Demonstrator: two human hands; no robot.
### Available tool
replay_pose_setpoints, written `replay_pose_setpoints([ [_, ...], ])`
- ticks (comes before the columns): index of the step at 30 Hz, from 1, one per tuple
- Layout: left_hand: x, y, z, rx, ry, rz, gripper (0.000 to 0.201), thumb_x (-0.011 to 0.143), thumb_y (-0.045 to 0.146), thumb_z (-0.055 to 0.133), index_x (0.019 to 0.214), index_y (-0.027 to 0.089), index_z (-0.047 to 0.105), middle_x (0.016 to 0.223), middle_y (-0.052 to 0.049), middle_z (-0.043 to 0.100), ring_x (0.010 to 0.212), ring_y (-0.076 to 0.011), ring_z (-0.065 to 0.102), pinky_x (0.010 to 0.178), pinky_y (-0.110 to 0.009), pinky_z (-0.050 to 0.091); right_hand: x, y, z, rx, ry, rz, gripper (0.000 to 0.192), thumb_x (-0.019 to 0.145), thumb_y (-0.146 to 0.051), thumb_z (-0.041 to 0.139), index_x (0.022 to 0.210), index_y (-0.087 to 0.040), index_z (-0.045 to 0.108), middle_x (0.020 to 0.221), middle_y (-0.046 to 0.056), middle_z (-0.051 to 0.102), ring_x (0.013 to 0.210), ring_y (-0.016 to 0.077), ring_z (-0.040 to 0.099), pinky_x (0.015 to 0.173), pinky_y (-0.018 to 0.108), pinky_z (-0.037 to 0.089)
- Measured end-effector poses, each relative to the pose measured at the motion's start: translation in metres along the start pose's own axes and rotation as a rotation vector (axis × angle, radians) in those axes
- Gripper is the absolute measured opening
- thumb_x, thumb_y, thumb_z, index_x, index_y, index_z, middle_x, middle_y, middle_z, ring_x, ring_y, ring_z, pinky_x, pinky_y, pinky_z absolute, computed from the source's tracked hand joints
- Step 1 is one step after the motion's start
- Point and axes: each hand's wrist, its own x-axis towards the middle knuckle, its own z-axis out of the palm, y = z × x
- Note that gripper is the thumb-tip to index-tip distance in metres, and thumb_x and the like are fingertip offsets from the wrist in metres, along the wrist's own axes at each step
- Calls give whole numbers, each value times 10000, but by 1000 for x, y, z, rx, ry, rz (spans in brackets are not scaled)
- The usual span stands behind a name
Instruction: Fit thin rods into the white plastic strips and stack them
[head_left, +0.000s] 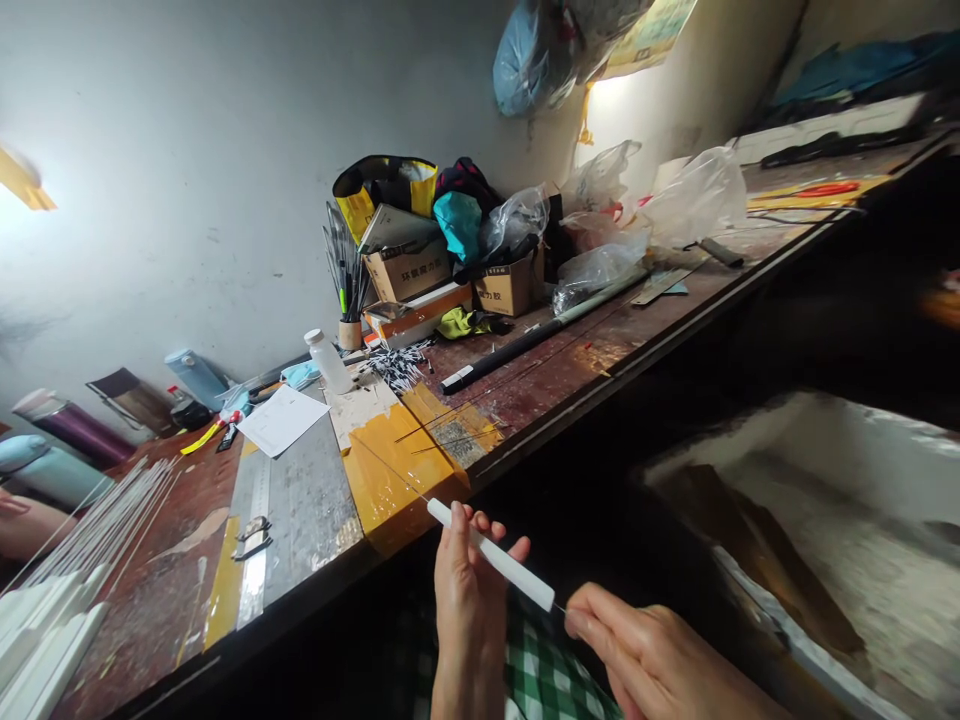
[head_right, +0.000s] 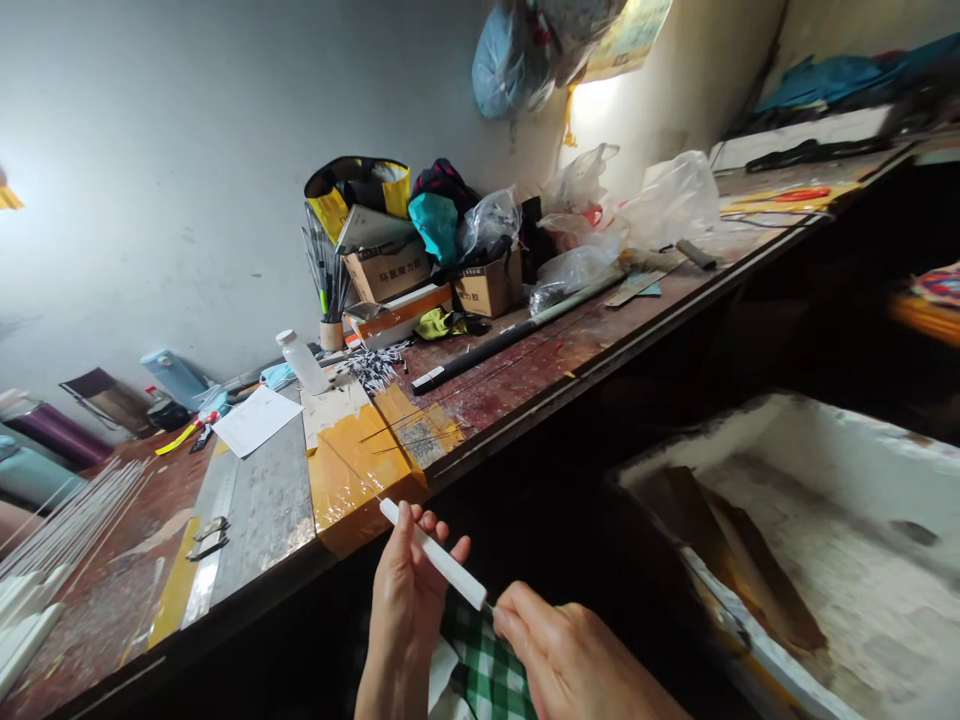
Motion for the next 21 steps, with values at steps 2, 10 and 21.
replay_pose_setpoints([
  [2, 2, 3, 0, -4, 15, 22, 190, 821, 312, 665, 899, 148, 607, 808, -16, 570, 721, -141, 600, 719, -447, 589, 4, -5, 1, 14, -44, 40, 256, 917, -257, 326, 741, -224, 509, 414, -46, 468, 374, 119, 452, 429, 197, 373],
  [10, 3, 0, -7, -9, 80, 11, 198, 838, 266, 643, 989, 138, 631, 845, -47, 608, 736, -153, 629, 768, -483, 582, 4, 7, 7, 22, -97, 51, 261, 929, -248, 289, 860, -215, 538, 434, -64, 434, 389, 114, 416, 442, 193, 355],
  [21, 7, -3, -12, 36, 2, 134, 236, 837, 308, 645, 1001, 145, 602, 803, -21, 596, 633, -116, 601, 647, -333, 575, 12, 12, 26, -18, -28, -114, 309, 965, -313, 289, 773, -233, 518, 486, -64, 403, 431, 120, 433, 458, 208, 329],
])
